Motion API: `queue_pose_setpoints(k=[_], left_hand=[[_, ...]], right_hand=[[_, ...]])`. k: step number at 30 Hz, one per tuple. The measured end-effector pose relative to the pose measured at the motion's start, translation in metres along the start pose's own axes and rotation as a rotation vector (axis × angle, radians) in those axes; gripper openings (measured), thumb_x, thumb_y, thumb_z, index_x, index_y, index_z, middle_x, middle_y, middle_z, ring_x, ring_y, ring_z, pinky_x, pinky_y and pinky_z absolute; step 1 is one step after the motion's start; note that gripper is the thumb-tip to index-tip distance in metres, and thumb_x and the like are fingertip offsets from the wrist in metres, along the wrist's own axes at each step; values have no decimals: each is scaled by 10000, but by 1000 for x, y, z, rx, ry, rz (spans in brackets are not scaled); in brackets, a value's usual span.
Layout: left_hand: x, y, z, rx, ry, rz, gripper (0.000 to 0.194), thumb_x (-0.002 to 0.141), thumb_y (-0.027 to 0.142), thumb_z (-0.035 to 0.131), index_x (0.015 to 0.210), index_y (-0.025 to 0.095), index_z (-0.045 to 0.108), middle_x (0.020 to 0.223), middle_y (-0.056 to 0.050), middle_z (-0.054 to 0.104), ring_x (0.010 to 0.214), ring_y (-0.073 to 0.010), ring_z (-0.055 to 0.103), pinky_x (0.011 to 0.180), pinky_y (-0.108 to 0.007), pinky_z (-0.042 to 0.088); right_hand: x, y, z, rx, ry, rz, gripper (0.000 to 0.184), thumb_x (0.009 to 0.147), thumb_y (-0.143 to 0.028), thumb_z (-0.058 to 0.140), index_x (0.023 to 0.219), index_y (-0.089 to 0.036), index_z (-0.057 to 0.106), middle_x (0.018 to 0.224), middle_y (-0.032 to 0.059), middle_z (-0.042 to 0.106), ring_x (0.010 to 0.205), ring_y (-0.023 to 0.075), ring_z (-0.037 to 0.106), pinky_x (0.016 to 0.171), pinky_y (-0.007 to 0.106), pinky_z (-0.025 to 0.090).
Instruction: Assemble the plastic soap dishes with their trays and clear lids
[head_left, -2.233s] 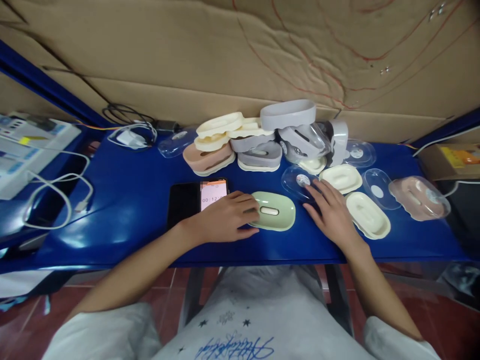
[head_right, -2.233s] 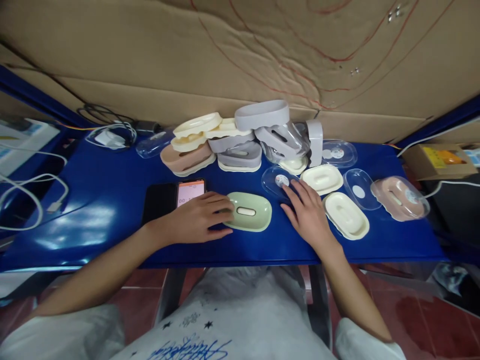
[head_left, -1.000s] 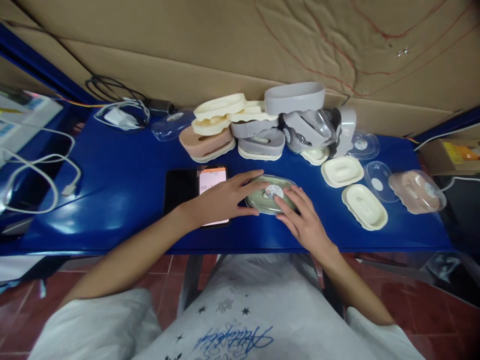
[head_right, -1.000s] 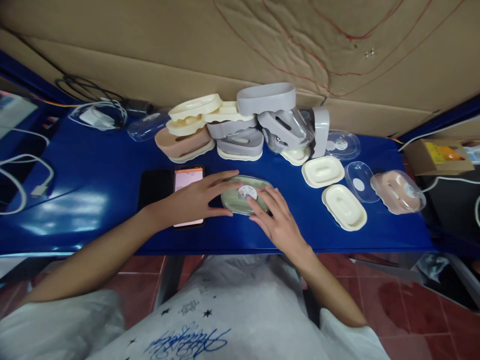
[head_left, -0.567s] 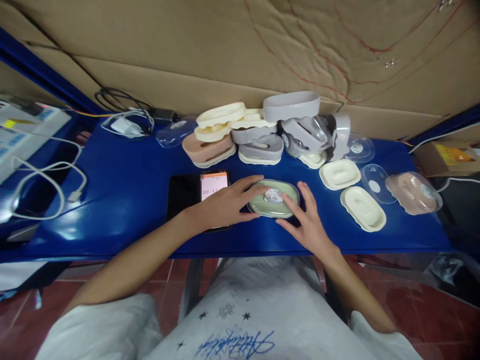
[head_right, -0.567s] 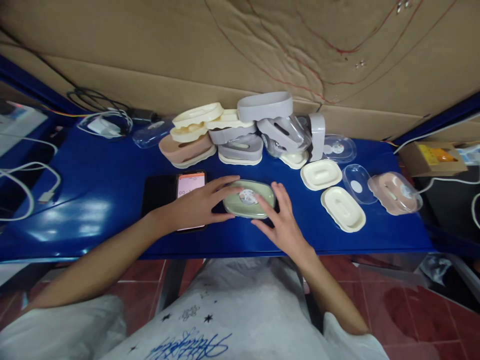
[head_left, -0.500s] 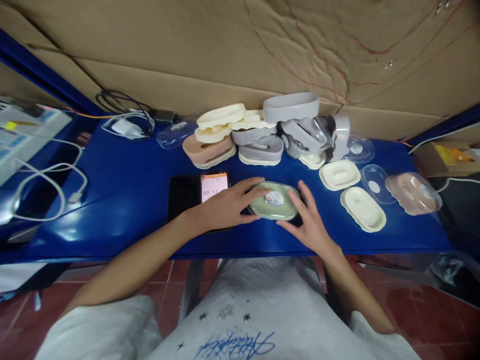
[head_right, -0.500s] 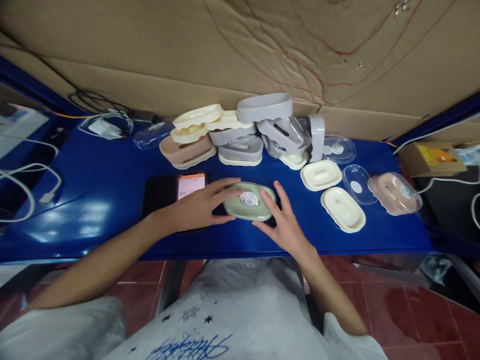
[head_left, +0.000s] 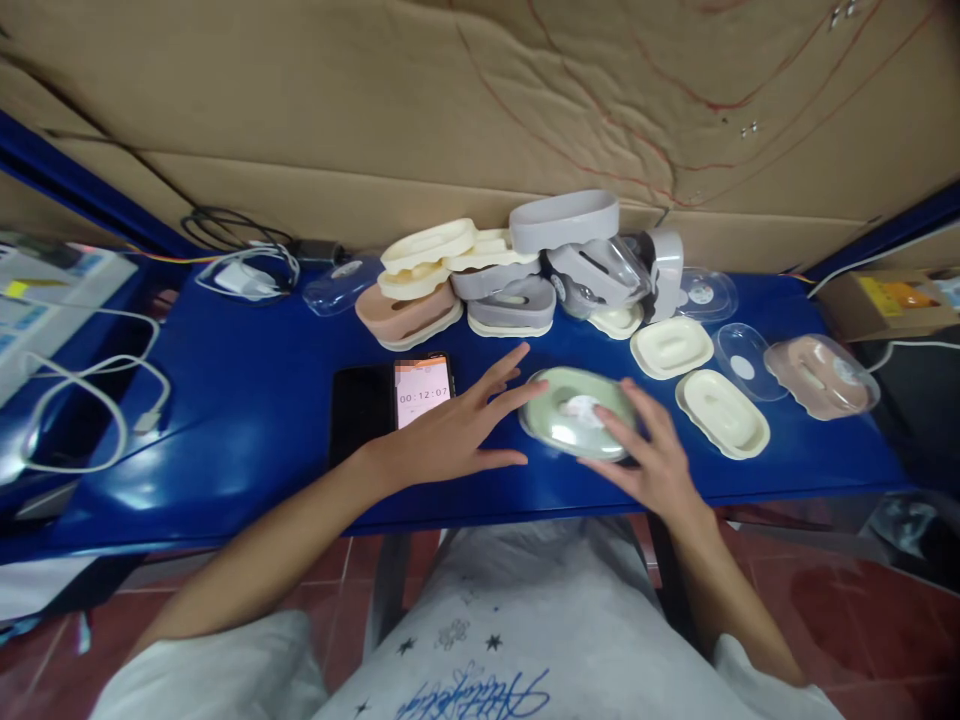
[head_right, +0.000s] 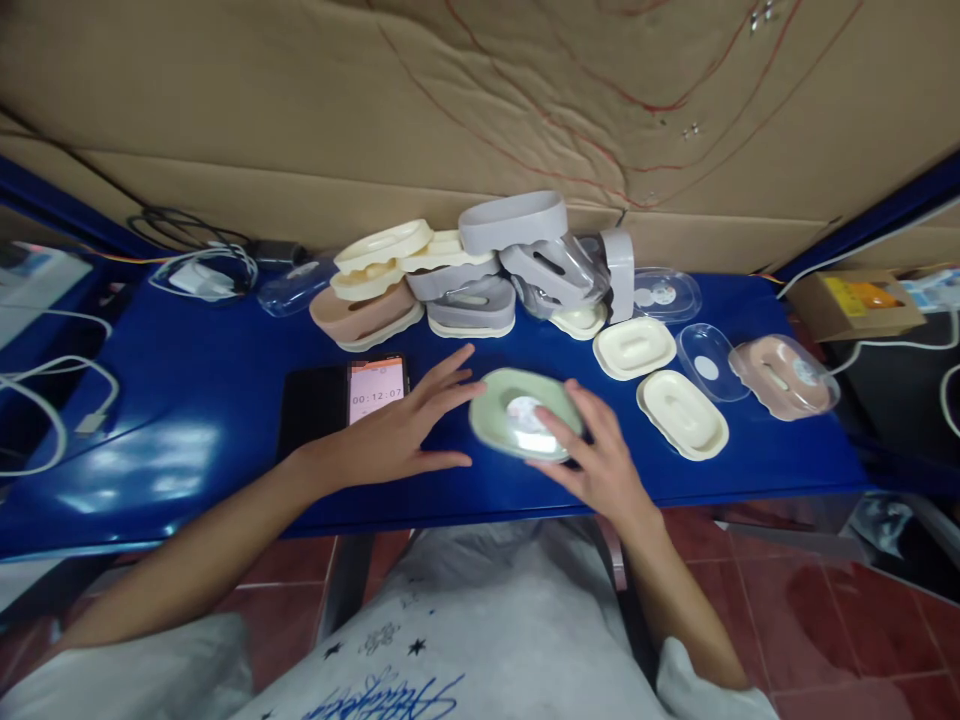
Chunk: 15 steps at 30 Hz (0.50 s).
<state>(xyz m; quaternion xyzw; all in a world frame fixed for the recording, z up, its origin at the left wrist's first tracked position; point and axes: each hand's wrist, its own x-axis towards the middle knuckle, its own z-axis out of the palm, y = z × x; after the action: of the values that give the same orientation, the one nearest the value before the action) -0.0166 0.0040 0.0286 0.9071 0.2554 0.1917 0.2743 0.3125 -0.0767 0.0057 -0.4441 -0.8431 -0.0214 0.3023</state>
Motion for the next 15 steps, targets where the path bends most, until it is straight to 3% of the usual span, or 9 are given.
queue_pose_setpoints(k=[3, 5, 7, 9, 11, 13, 15], left_hand=[[-1, 1, -5, 39, 40, -2, 771, 1095, 446, 646, 1739, 308, 243, 1844, -200, 100, 1627, -388, 410, 1267, -597, 488], [-1, -2, -6, 85, 26, -13, 724, 1111, 435, 620, 1733, 312, 273, 1832, -185, 179, 1637, -387, 392, 1274, -591, 483], [-1, -4, -5, 125, -4, -15, 686, 1116, 422, 610, 1723, 308, 312, 1820, -176, 228, 1629, -385, 405, 1261, -576, 503], [-1, -5, -3, 151, -20, 2, 647, 1122, 410, 596, 1709, 293, 349, 1816, -180, 238, 1627, -389, 407, 1256, -579, 507], [1, -5, -1, 170, -17, 18, 625, 1127, 405, 582, 1700, 274, 371, 1816, -193, 226, 1630, -398, 399, 1256, -592, 503], [2, -5, 0, 189, -8, 18, 616, 1131, 404, 571, 1698, 263, 376, 1817, -203, 217, 1621, -403, 411, 1257, -605, 496], [2, -7, 1, 206, -2, 10, 611, 1133, 404, 564, 1697, 260, 379, 1816, -206, 219, 1605, -403, 435, 1255, -610, 496]], right_hand=[[-8, 52, -46, -219, 245, 119, 949, 845, -382, 951, 1675, -349, 493, 1713, 177, 477, 1520, 425, 546, 1208, 579, 522], [-8, 112, -82, -385, 337, 244, 911, 817, -504, 946, 1606, -207, 600, 1620, 263, 562, 1493, 458, 563, 1183, 563, 492], [-3, 180, -113, -484, 367, 428, 956, 794, -688, 860, 1494, -62, 682, 1494, 320, 645, 1399, 459, 637, 1005, 542, 536], [5, 241, -133, -517, 256, 657, 970, 828, -745, 746, 1449, -1, 693, 1402, 317, 701, 1312, 413, 697, 902, 519, 517], [14, 281, -139, -539, 142, 817, 959, 822, -730, 738, 1427, 13, 704, 1351, 311, 728, 1278, 377, 713, 877, 496, 490], [23, 299, -132, -559, 37, 873, 848, 862, -615, 813, 1459, -26, 691, 1373, 301, 725, 1287, 325, 696, 919, 463, 463], [30, 298, -118, -596, -41, 885, 758, 905, -493, 858, 1509, -81, 658, 1421, 287, 706, 1294, 282, 668, 945, 422, 429]])
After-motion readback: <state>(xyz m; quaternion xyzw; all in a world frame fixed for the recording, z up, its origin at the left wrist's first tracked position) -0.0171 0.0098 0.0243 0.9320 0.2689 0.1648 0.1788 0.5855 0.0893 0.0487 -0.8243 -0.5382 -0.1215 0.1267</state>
